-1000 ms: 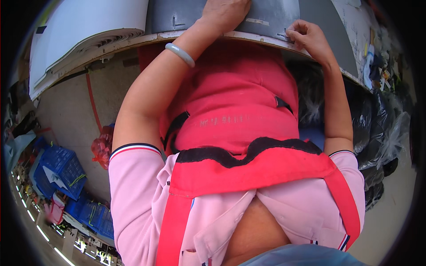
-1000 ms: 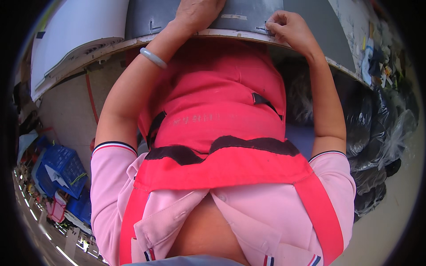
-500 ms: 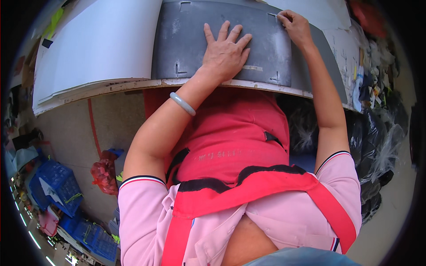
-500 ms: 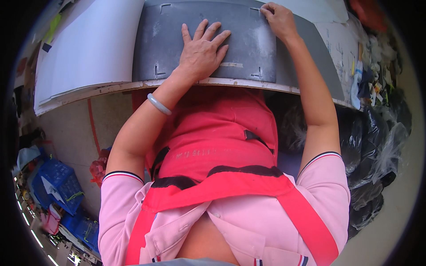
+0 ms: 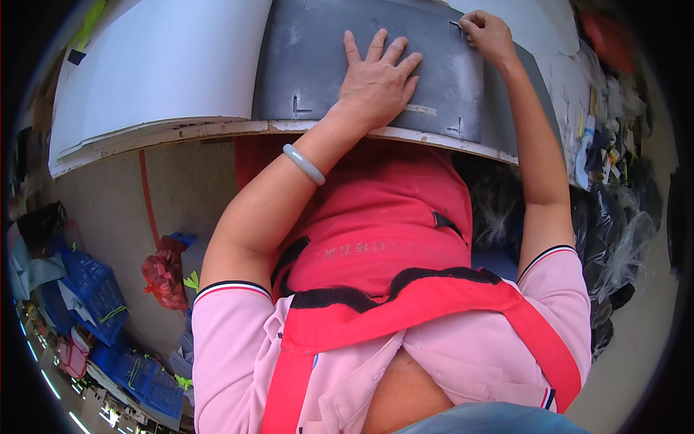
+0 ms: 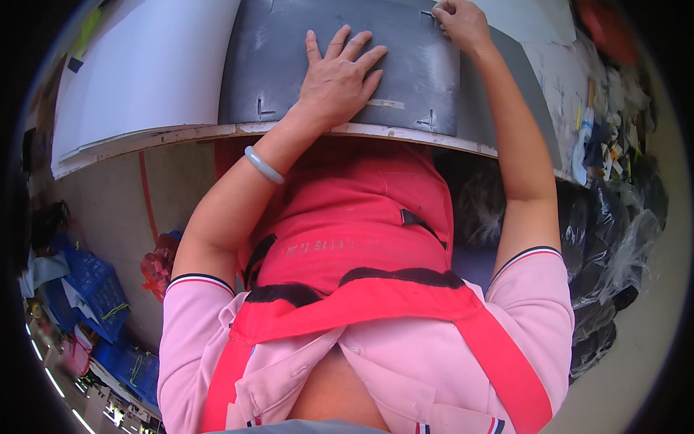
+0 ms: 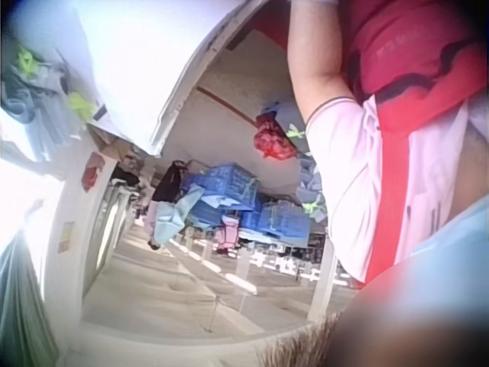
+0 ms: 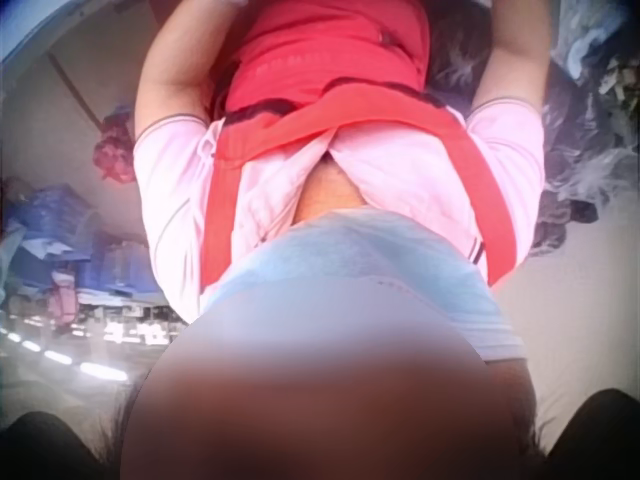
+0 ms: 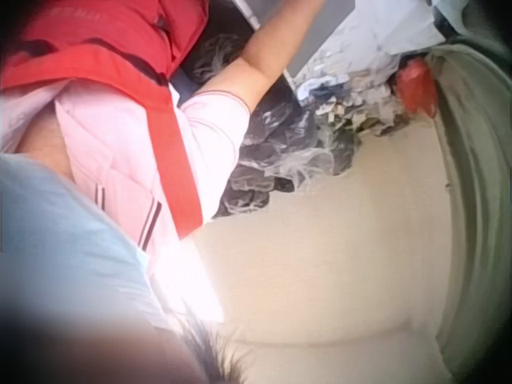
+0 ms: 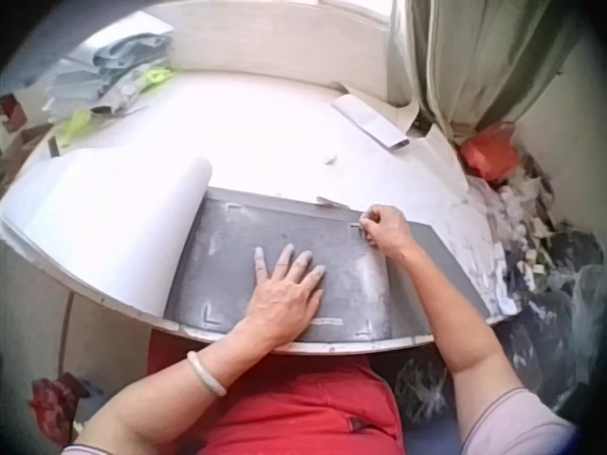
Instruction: The recorder is aligning and smoothing large paper or fabric templates on a workbench in a factory setting.
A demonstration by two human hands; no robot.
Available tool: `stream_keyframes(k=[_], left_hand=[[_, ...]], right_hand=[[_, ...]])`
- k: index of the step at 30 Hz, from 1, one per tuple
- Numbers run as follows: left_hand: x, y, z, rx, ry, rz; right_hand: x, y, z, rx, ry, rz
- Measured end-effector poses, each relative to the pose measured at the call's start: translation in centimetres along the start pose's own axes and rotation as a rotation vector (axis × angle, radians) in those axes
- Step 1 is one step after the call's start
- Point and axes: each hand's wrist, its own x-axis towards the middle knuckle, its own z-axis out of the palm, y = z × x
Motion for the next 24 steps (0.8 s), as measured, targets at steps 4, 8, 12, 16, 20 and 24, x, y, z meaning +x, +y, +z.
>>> stream_keyframes(k=[4,8,12,16,20,24], left_hand=[[-0.3,-0.3,0.1,-0.027,0.016,0.022],[0.1,-0.2,0.2,-0.002,0.022,0.013],[0.2,-0.3,0.3,0.010,0.025,0.007],[0.0,-0.7,0.3,0.008,0.021,0.000],[-0.2,-0.6,0.1,0.019,0.034,-0.010],[0.1,0.0,0.0,-0.069,0.018,-0.009]], right_hand=[[-0.5,0.0,0.7,0.074,0.038,0.005],[2.0,1.4,-0.7,-0.087,-0.086,0.066],[2.5,1.2,-1.3,0.060,-0.166,-0.013],[1.8,-4.0,0.8,0.324,-0.031,0.057],[1.4,-10.6,5.1,0.143,-0.118,-0.126],[2.7,-14.3,9.9,-0.074,-0.046,-0.514]])
